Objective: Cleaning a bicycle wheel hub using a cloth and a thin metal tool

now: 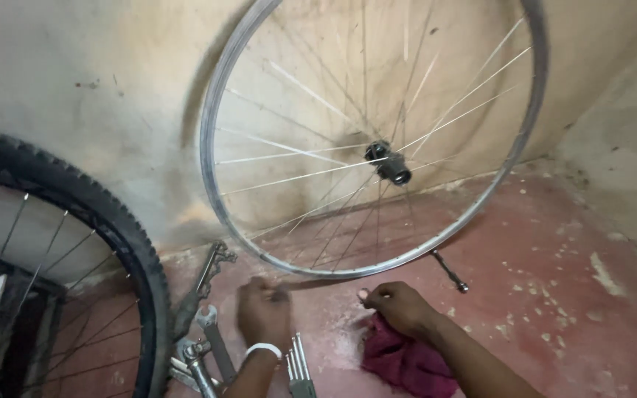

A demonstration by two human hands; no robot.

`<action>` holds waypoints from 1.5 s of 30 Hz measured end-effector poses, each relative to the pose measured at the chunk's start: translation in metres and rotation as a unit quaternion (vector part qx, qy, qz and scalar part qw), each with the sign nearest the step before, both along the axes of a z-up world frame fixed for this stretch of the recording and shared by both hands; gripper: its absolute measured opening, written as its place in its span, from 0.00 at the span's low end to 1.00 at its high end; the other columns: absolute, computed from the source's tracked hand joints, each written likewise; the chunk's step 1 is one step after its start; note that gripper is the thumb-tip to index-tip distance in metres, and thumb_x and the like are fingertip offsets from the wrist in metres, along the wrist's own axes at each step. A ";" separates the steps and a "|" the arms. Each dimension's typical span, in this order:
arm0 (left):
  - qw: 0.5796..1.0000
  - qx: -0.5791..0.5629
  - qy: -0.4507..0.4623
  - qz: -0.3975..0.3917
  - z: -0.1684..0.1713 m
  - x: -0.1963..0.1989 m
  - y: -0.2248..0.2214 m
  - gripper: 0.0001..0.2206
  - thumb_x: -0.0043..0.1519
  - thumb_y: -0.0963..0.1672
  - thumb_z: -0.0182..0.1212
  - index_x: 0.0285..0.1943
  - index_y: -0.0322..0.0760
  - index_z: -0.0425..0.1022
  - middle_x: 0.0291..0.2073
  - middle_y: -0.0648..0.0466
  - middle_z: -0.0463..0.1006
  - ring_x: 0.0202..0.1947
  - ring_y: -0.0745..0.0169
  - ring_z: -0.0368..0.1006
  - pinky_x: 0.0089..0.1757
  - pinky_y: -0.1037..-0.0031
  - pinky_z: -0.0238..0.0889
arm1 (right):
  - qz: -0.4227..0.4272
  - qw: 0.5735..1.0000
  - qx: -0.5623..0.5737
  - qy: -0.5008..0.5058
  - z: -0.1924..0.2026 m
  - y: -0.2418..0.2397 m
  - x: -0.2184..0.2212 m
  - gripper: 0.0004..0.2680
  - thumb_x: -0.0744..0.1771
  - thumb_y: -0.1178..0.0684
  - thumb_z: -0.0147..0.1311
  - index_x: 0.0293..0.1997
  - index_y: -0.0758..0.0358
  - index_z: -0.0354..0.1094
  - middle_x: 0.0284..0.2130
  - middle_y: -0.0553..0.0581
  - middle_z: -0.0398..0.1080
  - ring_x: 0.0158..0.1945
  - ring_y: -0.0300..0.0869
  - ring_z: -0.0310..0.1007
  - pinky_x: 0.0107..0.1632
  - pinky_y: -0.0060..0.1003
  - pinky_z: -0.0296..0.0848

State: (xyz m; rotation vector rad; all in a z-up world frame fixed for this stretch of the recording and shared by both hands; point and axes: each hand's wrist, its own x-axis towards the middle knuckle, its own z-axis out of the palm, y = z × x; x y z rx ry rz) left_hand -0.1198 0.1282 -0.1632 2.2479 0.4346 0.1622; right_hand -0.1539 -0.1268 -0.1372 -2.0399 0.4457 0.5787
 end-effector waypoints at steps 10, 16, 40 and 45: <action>0.906 -0.243 0.006 -0.347 0.135 -0.027 -0.126 0.17 0.50 0.34 0.65 0.47 0.37 0.71 0.35 0.56 0.80 0.32 0.68 0.76 0.36 0.76 0.73 | -0.123 0.985 -0.002 -0.117 0.095 -0.027 -0.018 0.15 0.71 0.50 0.49 0.25 0.68 0.72 0.19 0.54 0.67 0.22 0.38 0.60 0.27 0.35 0.62; 0.973 -0.187 -0.046 -0.126 0.186 -0.048 -0.156 0.12 0.61 0.48 0.67 0.41 0.40 0.71 0.35 0.57 0.74 0.34 0.65 0.73 0.41 0.70 0.69 | -0.424 0.797 0.429 -0.026 0.037 -0.123 0.023 0.06 0.71 0.53 0.50 0.35 0.57 0.64 0.20 0.47 0.62 0.20 0.36 0.57 0.22 0.31 0.57; 0.868 -0.420 0.126 -0.233 0.240 0.026 -0.147 0.18 0.37 0.36 0.74 0.38 0.33 0.82 0.30 0.46 0.82 0.33 0.55 0.76 0.36 0.72 0.67 | -0.516 0.834 0.098 -0.168 0.199 -0.032 0.023 0.17 0.65 0.52 0.63 0.56 0.72 0.72 0.54 0.68 0.74 0.60 0.51 0.74 0.56 0.44 0.75; 0.797 -0.338 -0.071 -0.495 0.062 0.147 -0.130 0.19 0.51 0.44 0.76 0.52 0.32 0.86 0.49 0.48 0.86 0.59 0.57 0.74 0.58 0.75 0.62 | -0.469 0.831 0.108 -0.280 0.184 -0.041 0.024 0.06 0.67 0.58 0.57 0.39 0.72 0.76 0.21 0.66 0.77 0.20 0.47 0.77 0.23 0.36 0.72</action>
